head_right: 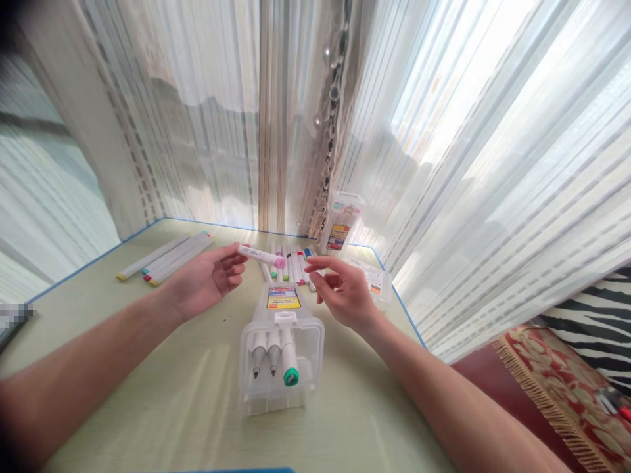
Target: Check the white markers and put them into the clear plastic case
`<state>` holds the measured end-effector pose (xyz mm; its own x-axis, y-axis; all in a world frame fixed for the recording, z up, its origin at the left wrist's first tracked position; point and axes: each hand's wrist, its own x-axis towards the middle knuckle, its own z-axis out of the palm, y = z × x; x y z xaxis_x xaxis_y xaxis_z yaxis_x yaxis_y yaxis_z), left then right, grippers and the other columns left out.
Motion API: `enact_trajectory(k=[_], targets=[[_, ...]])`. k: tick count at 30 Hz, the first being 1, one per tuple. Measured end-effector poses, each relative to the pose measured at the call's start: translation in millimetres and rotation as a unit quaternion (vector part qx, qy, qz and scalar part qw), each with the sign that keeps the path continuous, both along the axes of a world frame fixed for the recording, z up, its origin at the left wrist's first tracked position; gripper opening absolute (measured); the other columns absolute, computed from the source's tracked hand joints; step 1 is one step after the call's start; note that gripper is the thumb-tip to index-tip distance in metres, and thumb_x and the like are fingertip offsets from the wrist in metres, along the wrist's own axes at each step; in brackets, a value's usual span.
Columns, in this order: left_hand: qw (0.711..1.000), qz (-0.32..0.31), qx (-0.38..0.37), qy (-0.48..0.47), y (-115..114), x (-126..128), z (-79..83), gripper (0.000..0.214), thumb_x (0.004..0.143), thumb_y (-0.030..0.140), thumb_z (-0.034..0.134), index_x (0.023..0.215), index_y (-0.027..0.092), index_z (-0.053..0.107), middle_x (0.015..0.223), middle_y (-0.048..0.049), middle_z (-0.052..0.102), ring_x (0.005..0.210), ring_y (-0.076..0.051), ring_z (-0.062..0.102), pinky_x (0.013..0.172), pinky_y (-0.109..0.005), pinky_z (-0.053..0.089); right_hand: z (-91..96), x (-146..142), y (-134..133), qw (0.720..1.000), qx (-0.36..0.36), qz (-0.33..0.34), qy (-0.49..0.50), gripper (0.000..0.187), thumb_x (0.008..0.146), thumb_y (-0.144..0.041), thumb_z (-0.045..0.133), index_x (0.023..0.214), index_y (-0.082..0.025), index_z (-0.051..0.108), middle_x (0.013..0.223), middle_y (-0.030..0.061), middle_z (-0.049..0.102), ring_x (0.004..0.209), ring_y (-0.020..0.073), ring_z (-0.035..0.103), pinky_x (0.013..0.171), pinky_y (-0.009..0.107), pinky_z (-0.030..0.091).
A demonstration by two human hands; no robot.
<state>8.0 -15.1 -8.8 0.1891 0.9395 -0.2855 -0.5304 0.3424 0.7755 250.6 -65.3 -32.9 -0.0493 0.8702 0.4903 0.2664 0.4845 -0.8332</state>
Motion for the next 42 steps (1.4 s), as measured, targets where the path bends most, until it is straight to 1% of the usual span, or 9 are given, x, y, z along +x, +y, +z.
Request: enact_trajectory(k=[6,10,12,14,17,22,31,36,42], targets=[[1.0,0.002,-0.006,0.008,-0.1,0.0,0.3,0.013,0.093,0.011,0.057,0.087,0.008,0.068,0.068,-0.0014,0.062,0.046,-0.005,0.049,0.038,-0.016,0.042,1.7,0.8,-0.2,1.0,0.01,-0.007,-0.019,0.018,0.087,-0.025,0.067,0.102,-0.014,0.071,0.089,0.0063,0.074,0.047,0.0061,0.058,0.042,0.021,0.052],[0.999,0.018,0.02,0.024,-0.5,-0.3,-0.9,0.008,0.09,0.013,0.062,0.089,0.009,0.069,0.075,-0.0029,0.066,0.047,-0.004,0.049,0.039,-0.014,0.042,2.1,1.2,-0.3,1.0,0.008,-0.001,-0.01,0.018,0.087,-0.028,0.068,0.101,-0.015,0.071,0.086,0.0047,0.073,0.046,0.0062,0.059,0.041,0.021,0.052],[0.998,0.019,0.047,0.042,-1.4,0.2,-2.1,0.007,0.087,0.014,0.066,0.091,0.009,0.07,0.08,-0.0048,0.069,0.047,-0.003,0.049,0.039,-0.013,0.04,1.5,1.4,-0.2,1.0,0.002,0.003,-0.003,0.024,0.087,-0.03,0.07,0.107,-0.016,0.071,0.087,0.0042,0.072,0.046,0.0068,0.06,0.04,0.021,0.052],[0.995,0.015,0.074,0.058,-2.7,1.0,-3.7,0.009,0.085,0.014,0.069,0.092,0.009,0.071,0.085,-0.0068,0.071,0.048,-0.003,0.049,0.039,-0.012,0.039,0.1,1.5,-0.1,1.0,-0.004,0.007,0.002,0.036,0.085,-0.032,0.074,0.118,-0.018,0.07,0.092,0.0051,0.073,0.048,0.0076,0.062,0.04,0.021,0.053],[0.993,0.01,0.091,0.074,-4.6,2.4,-5.9,0.011,0.084,0.017,0.071,0.092,0.008,0.071,0.09,-0.0081,0.072,0.049,-0.002,0.049,0.041,-0.012,0.04,-3.7,1.9,0.4,1.0,-0.008,0.018,0.001,0.048,0.082,-0.031,0.077,0.128,-0.021,0.067,0.099,0.0071,0.076,0.051,0.0082,0.063,0.043,0.022,0.055],[0.993,-0.011,0.095,0.074,-6.0,4.2,-7.6,0.011,0.084,0.019,0.073,0.089,0.01,0.07,0.092,-0.0085,0.072,0.05,-0.002,0.05,0.042,-0.012,0.041,-10.2,4.3,2.7,1.0,0.018,-0.004,-0.002,0.029,0.088,-0.024,0.072,0.117,-0.025,0.074,0.086,0.0028,0.077,0.047,0.0068,0.06,0.042,0.021,0.052],[0.99,0.0,0.123,0.064,-8.6,5.4,-6.3,0.012,0.082,0.017,0.074,0.091,0.014,0.067,0.087,-0.0074,0.073,0.049,-0.004,0.049,0.043,-0.014,0.039,-9.8,5.2,-0.1,0.998,0.054,-0.034,-0.022,0.029,0.086,-0.02,0.073,0.114,-0.026,0.076,0.076,-0.0011,0.072,0.047,0.0085,0.061,0.042,0.023,0.052],[0.99,0.0,0.133,0.054,-9.0,5.9,-5.1,0.014,0.081,0.017,0.075,0.092,0.014,0.067,0.086,-0.007,0.072,0.049,-0.004,0.047,0.043,-0.015,0.038,-9.0,5.7,-0.3,0.994,0.09,-0.044,-0.039,0.029,0.085,-0.016,0.073,0.112,-0.028,0.076,0.097,0.0021,0.073,0.05,0.0078,0.063,0.042,0.024,0.052],[0.99,0.001,0.132,0.054,-9.1,5.8,-5.2,0.012,0.082,0.013,0.073,0.093,0.014,0.068,0.084,-0.0061,0.071,0.048,-0.004,0.047,0.044,-0.016,0.037,-7.4,4.8,-2.2,0.992,0.108,-0.044,-0.055,0.028,0.086,-0.016,0.072,0.112,-0.028,0.076,0.102,0.004,0.072,0.05,0.0079,0.063,0.043,0.025,0.054]])
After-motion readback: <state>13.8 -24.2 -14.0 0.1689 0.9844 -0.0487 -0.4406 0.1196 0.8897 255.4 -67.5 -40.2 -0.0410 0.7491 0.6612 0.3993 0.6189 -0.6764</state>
